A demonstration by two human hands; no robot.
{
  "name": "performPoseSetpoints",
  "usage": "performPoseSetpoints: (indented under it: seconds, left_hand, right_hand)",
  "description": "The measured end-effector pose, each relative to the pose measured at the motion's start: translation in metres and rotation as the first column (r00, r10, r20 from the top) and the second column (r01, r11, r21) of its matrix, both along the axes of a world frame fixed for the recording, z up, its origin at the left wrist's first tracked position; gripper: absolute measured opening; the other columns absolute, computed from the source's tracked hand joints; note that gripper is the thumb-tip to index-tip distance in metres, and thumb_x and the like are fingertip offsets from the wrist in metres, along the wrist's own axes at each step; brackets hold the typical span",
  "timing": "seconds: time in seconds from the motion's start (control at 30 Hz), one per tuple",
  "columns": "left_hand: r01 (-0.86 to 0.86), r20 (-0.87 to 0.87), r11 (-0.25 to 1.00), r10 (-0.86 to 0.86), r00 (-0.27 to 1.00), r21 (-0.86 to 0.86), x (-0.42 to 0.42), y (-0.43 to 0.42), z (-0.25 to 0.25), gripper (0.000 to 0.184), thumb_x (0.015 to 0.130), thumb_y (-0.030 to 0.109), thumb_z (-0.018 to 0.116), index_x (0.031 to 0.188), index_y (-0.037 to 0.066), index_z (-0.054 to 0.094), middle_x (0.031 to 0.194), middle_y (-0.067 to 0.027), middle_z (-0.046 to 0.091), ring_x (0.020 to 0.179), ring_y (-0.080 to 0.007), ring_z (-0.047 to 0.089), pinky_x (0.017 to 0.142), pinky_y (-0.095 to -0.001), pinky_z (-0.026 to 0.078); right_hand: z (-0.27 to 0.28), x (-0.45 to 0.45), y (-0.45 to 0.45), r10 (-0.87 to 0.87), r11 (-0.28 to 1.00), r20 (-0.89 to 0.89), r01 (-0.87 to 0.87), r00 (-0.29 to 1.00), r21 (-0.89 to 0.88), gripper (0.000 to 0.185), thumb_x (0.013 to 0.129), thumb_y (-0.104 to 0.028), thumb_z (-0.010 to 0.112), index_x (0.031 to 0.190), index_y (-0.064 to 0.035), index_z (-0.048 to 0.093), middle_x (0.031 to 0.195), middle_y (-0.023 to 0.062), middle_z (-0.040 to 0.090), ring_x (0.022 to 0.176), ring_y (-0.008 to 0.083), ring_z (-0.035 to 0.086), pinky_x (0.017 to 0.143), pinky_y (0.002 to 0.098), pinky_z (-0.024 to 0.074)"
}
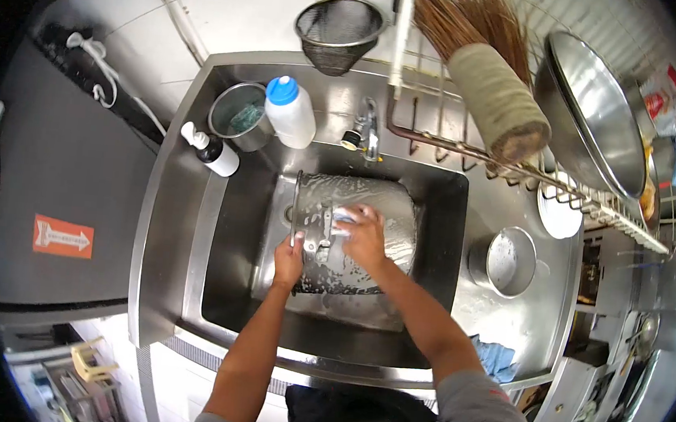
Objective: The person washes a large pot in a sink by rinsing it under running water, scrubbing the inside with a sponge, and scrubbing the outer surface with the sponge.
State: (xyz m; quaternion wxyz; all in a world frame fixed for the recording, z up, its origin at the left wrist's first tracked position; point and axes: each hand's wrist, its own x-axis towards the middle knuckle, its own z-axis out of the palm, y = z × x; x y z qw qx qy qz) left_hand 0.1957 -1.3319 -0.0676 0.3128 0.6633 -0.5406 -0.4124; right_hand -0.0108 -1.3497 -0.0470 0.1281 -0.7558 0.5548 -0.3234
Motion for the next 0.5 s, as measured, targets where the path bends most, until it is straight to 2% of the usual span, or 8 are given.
performPoseSetpoints:
  seconds: [0.2, 0.27, 0.3, 0.33, 0.37, 0.4, 0.47, 0.5]
  left_hand:
    - [-0.031, 0.016, 0.999, 0.032, 0.999, -0.04, 0.002, 0.003, -0.008, 0.042, 0.097, 0.036, 0.05, 0.102, -0.004, 0.062, 0.079, -0.0298, 0.062, 0.081, -0.0477, 0.06, 0.073, -0.0479, 0.046]
    - [-0.006, 0.033, 1.0, 0.006, 0.999, 0.011, 0.001, -0.005, -0.005, 0.039, 0.096, 0.033, 0.051, 0.106, -0.003, 0.062, 0.081, -0.0295, 0.063, 0.083, -0.0478, 0.06, 0.074, -0.0472, 0.047]
    - [0.035, 0.043, 0.999, -0.033, 0.999, -0.041, 0.001, -0.005, -0.012, 0.034, 0.097, 0.027, 0.049, 0.108, -0.001, 0.064, 0.09, -0.0267, 0.066, 0.085, -0.0419, 0.063, 0.075, -0.0454, 0.05]
    - [0.217, 0.341, 0.975, -0.191, 0.921, -0.041, -0.001, -0.004, -0.063, 0.029, 0.093, 0.022, 0.049, 0.104, 0.001, 0.065, 0.09, -0.021, 0.066, 0.085, -0.0351, 0.062, 0.076, -0.0427, 0.048]
    - [0.386, 0.648, 0.922, -0.284, 0.707, -0.018, -0.003, 0.0, -0.113, 0.024, 0.09, 0.017, 0.049, 0.1, 0.003, 0.066, 0.09, -0.0153, 0.065, 0.085, -0.0284, 0.061, 0.078, -0.0401, 0.047]
    - [0.518, 0.848, 0.855, -0.28, 0.449, 0.008, -0.006, 0.005, -0.16, 0.021, 0.087, 0.012, 0.049, 0.095, 0.006, 0.067, 0.09, -0.0095, 0.065, 0.085, -0.0217, 0.059, 0.079, -0.0374, 0.046]
    - [0.249, 0.246, 0.942, -0.192, 0.95, -0.224, -0.005, 0.0, -0.088, 0.023, 0.089, 0.015, 0.049, 0.101, 0.005, 0.066, 0.1, -0.0139, 0.064, 0.095, -0.0287, 0.06, 0.089, -0.0389, 0.045]
    - [0.081, -0.116, 0.95, -0.121, 0.986, -0.301, -0.006, -0.005, -0.05, 0.025, 0.09, 0.016, 0.049, 0.104, 0.004, 0.066, 0.105, -0.0161, 0.064, 0.1, -0.0323, 0.06, 0.093, -0.0397, 0.045]
  right_hand:
    - [0.002, -0.015, 0.004, 0.315, 0.943, -0.235, -0.331, 0.919, -0.031, 0.037, 0.06, -0.006, 0.068, 0.095, -0.0169, 0.071, 0.123, 0.0042, 0.06, 0.115, 0.033, 0.05, 0.095, 0.0456, 0.038]
    - [0.006, -0.008, -0.004, -0.006, 0.998, -0.189, 0.019, 0.982, 0.068, 0.038, 0.066, -0.009, 0.067, 0.102, -0.0195, 0.07, 0.127, 0.0065, 0.057, 0.119, 0.0324, 0.047, 0.097, 0.0505, 0.0363]
    - [0.005, -0.003, 0.008, 0.039, 0.999, -0.273, -0.043, 0.961, -0.008, 0.037, 0.071, -0.011, 0.065, 0.108, -0.0151, 0.068, 0.125, 0.0116, 0.056, 0.118, 0.0334, 0.048, 0.096, 0.0508, 0.0384]
    - [0.013, 0.004, 0.03, 0.047, 0.998, -0.214, -0.054, 0.976, -0.025, 0.036, 0.074, -0.012, 0.064, 0.11, -0.0105, 0.067, 0.123, 0.0165, 0.056, 0.117, 0.0344, 0.049, 0.093, 0.0485, 0.0419]
    - [-0.006, 0.003, 0.047, 0.092, 0.993, -0.175, -0.104, 0.98, -0.063, 0.037, 0.074, -0.013, 0.065, 0.111, -0.0088, 0.066, 0.126, 0.0174, 0.055, 0.119, 0.0357, 0.048, 0.096, 0.0483, 0.0422]
    - [-0.013, 0.001, 0.072, 0.062, 0.989, -0.069, -0.052, 0.996, 0.137, 0.038, 0.073, -0.013, 0.064, 0.111, -0.0082, 0.067, 0.128, 0.0205, 0.053, 0.12, 0.0387, 0.047, 0.101, 0.0495, 0.0394]
    - [-0.012, -0.007, 0.099, 0.132, 0.958, -0.26, -0.056, 0.957, 0.28, 0.041, 0.067, -0.012, 0.067, 0.107, -0.0048, 0.068, 0.129, 0.0262, 0.05, 0.12, 0.0434, 0.046, 0.105, 0.0505, 0.0366]
    - [-0.025, -0.017, 0.099, 0.207, 0.965, -0.328, -0.137, 0.922, 0.224, 0.043, 0.064, -0.013, 0.068, 0.106, -0.0056, 0.068, 0.131, 0.0273, 0.047, 0.122, 0.0432, 0.045, 0.104, 0.0507, 0.0367]
